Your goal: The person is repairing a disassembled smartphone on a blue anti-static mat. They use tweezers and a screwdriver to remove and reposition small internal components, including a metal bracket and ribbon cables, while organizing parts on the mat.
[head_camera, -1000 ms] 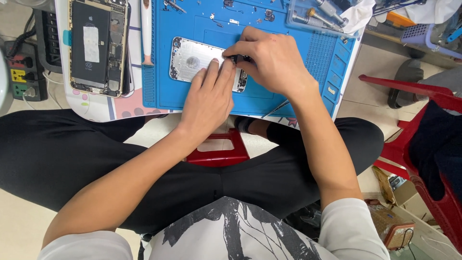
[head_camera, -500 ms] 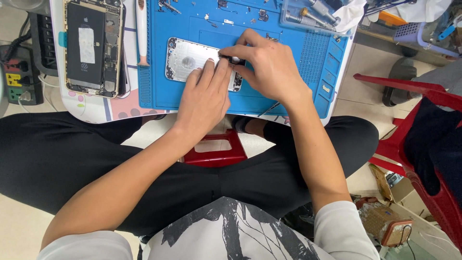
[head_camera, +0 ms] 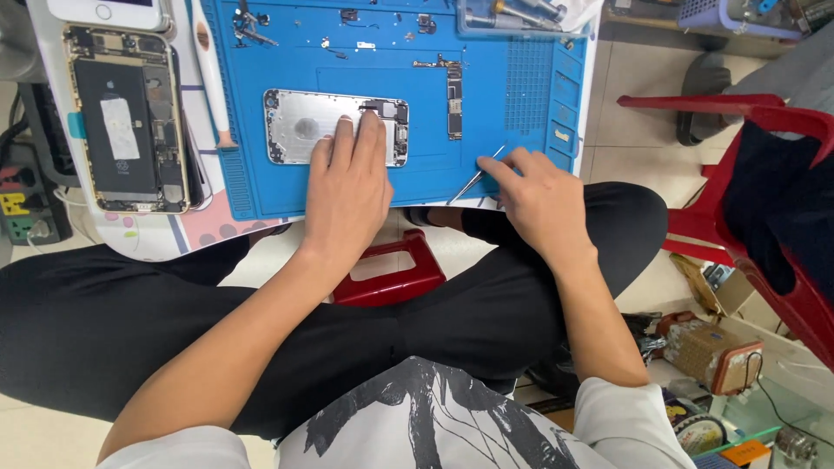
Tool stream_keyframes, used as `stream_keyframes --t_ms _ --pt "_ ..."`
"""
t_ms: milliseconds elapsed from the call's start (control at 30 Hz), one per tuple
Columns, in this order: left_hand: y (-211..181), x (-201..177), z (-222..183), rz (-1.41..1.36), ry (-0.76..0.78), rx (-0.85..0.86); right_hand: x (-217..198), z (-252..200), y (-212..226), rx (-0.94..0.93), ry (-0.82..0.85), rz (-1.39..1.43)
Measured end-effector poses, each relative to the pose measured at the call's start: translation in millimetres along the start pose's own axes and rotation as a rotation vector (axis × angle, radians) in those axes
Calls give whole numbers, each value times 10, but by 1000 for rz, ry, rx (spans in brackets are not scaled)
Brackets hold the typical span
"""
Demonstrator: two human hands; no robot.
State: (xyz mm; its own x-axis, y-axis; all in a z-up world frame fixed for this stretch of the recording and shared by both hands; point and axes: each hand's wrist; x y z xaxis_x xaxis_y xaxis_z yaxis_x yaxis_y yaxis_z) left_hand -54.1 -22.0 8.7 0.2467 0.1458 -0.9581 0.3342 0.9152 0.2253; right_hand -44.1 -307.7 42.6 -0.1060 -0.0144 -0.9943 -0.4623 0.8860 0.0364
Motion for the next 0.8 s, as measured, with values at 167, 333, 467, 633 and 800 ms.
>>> stream_keyframes --t_ms 167,333,467,633,800 --pt "21 -67 31 -30 20 10 20 29 -34 -105 -135 -58" --pt "80 -130 40 -34 0 7 2 77 -133 120 -317 526" --pt "68 -76 51 -53 -27 -4 -10 199 -309 193 -493 1150" --pt "-8 88 66 81 86 -51 -120 435 -395 121 -545 1275" --pt "-25 63 85 85 71 -69 -158 811 -426 79 -561 1075"
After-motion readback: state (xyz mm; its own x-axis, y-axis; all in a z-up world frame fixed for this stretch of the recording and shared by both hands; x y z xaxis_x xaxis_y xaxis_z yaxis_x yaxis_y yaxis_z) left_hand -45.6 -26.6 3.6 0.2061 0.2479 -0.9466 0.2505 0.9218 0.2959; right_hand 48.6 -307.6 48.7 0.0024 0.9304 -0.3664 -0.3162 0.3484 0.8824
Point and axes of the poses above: each hand's wrist, its own z-axis towards the middle knuckle, its own x-axis out of the palm, y = z × x, and after that the axes turned 12 degrees about z, right-handed
